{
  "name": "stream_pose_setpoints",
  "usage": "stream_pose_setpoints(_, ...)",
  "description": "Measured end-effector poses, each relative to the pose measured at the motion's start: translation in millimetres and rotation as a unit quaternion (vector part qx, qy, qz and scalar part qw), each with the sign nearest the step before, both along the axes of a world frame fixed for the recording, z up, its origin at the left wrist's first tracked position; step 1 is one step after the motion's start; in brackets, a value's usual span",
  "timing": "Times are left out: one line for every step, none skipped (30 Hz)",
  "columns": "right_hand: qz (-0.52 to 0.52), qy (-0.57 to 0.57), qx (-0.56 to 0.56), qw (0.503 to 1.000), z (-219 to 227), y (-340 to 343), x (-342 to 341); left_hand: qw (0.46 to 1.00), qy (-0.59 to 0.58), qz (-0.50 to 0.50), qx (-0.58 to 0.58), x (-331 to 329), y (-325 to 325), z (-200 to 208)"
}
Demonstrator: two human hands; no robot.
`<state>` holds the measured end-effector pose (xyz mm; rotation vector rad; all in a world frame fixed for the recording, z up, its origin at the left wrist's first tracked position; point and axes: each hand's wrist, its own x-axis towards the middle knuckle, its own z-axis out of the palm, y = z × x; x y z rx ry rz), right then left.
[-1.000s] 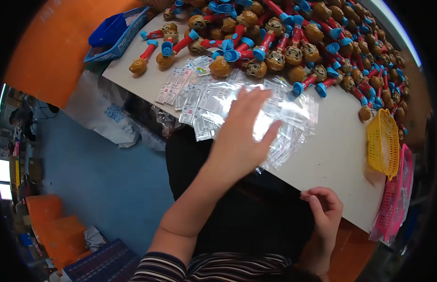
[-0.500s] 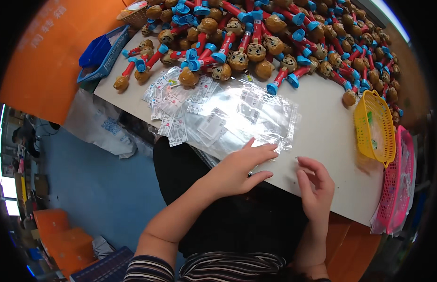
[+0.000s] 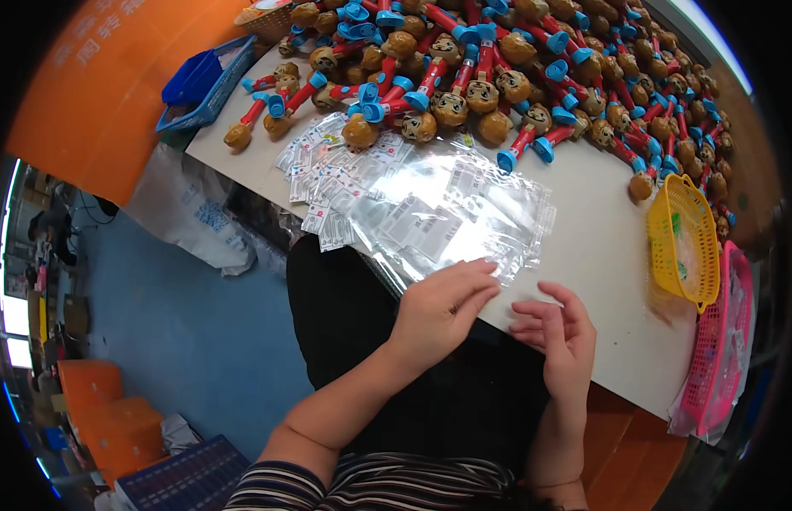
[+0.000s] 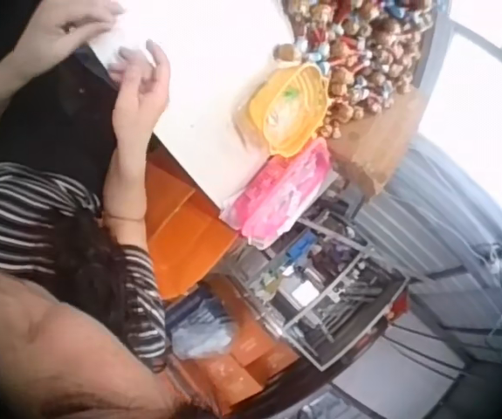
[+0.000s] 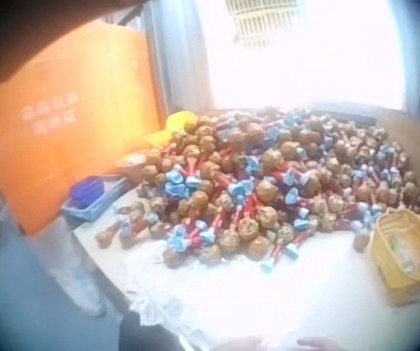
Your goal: Packing small bear toys into individual plastic bags and sealing them.
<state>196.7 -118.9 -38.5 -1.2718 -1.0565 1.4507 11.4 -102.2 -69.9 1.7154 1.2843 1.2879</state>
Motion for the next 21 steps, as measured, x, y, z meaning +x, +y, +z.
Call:
stream_pose_setpoints(-0.017, 0.08, -0.028, 0.996, 3.3, 3.0, -5.7, 0.999, -0.024, -0.021, 0.009, 3.0, -2.2, 0.3)
stream_pose_setpoints(-0.015, 0.079, -0.027, 0.996, 4.1, 6.4, -12.9, 0.999, -0.024, -0.019, 0.01, 5.1, -3.6, -0.1)
stream_pose_setpoints(-0.023, 0.098, -0.013, 0.995, 3.7, 9.5, -19.9, 0.998, -0.005, -0.046, 0.043, 8.0, -5.0, -0.9)
stream_pose_setpoints(-0.031, 0.116, 0.002, 0.993, 2.1, 12.7, -23.8, 0.994, 0.015, -0.073, 0.076, 10.6, -6.8, -1.9)
stream_pose_setpoints(-0.031, 0.114, 0.002, 0.993, -2.0, 16.6, -22.6, 0.995, 0.015, -0.072, 0.075, 12.8, -9.4, -3.1)
stream_pose_setpoints(-0.009, 0.098, -0.008, 0.995, -8.1, 21.3, -20.6, 0.995, 0.015, -0.07, 0.074, 10.9, -12.4, -1.2)
stream_pose_setpoints(0.014, 0.082, -0.018, 0.996, -11.0, 24.1, -20.2, 0.996, 0.021, -0.056, 0.062, 7.9, -16.0, 1.5)
stream_pose_setpoints(0.015, 0.082, -0.018, 0.996, -11.2, 24.6, -22.1, 0.998, 0.028, -0.043, 0.049, 6.0, -18.2, 4.6)
stream_pose_setpoints(-0.005, 0.069, -0.023, 0.997, -10.4, 24.0, -25.1, 0.998, 0.027, -0.042, 0.048, 6.4, -19.7, 7.3)
stream_pose_setpoints(-0.026, 0.056, -0.028, 0.998, -9.9, 23.4, -28.2, 0.997, 0.043, 0.017, 0.057, 7.6, -20.7, 9.7)
stream_pose_setpoints(-0.026, 0.055, -0.029, 0.998, -9.9, 23.1, -31.0, 0.993, 0.06, 0.075, 0.065, 8.8, -21.4, 10.5)
stream_pose_setpoints(-0.04, 0.04, -0.026, 0.998, -9.9, 23.4, -33.6, 0.993, 0.059, 0.075, 0.066, 11.0, -21.2, 9.7)
stream_pose_setpoints(-0.054, 0.025, -0.022, 0.998, -10.1, 23.6, -36.4, 0.99, 0.084, 0.091, 0.066, 13.7, -20.8, 8.1)
stream_pose_setpoints(-0.054, 0.024, -0.021, 0.998, -10.4, 23.5, -40.1, 0.986, 0.109, 0.107, 0.067, 15.2, -20.6, 6.8)
stream_pose_setpoints(-0.068, 0.03, -0.007, 0.997, -10.9, 23.3, -44.1, 0.986, 0.107, 0.106, 0.068, 15.6, -20.4, 6.1)
stream_pose_setpoints(-0.081, 0.036, 0.007, 0.996, -11.5, 23.4, -45.9, 0.985, 0.114, 0.112, 0.063, 16.1, -20.2, 5.5)
stream_pose_setpoints(-0.083, 0.034, 0.008, 0.996, -12.4, 24.1, -45.0, 0.984, 0.12, 0.118, 0.059, 16.3, -19.6, 4.7)
stream_pose_setpoints(-0.078, 0.024, 0.015, 0.997, -13.4, 24.7, -43.6, 0.984, 0.119, 0.116, 0.059, 14.8, -18.8, 3.4)
stream_pose_setpoints(-0.072, 0.014, 0.023, 0.997, -13.8, 25.2, -42.2, 0.982, 0.127, 0.124, 0.067, 12.3, -17.9, 1.8)
stream_pose_setpoints(-0.074, 0.013, 0.024, 0.997, -13.8, 25.2, -41.1, 0.979, 0.136, 0.132, 0.075, 10.8, -17.0, 1.1)
stream_pose_setpoints(-0.064, 0.007, 0.024, 0.998, -14.2, 24.9, -39.7, 0.979, 0.134, 0.132, 0.075, 10.9, -16.6, 1.5)
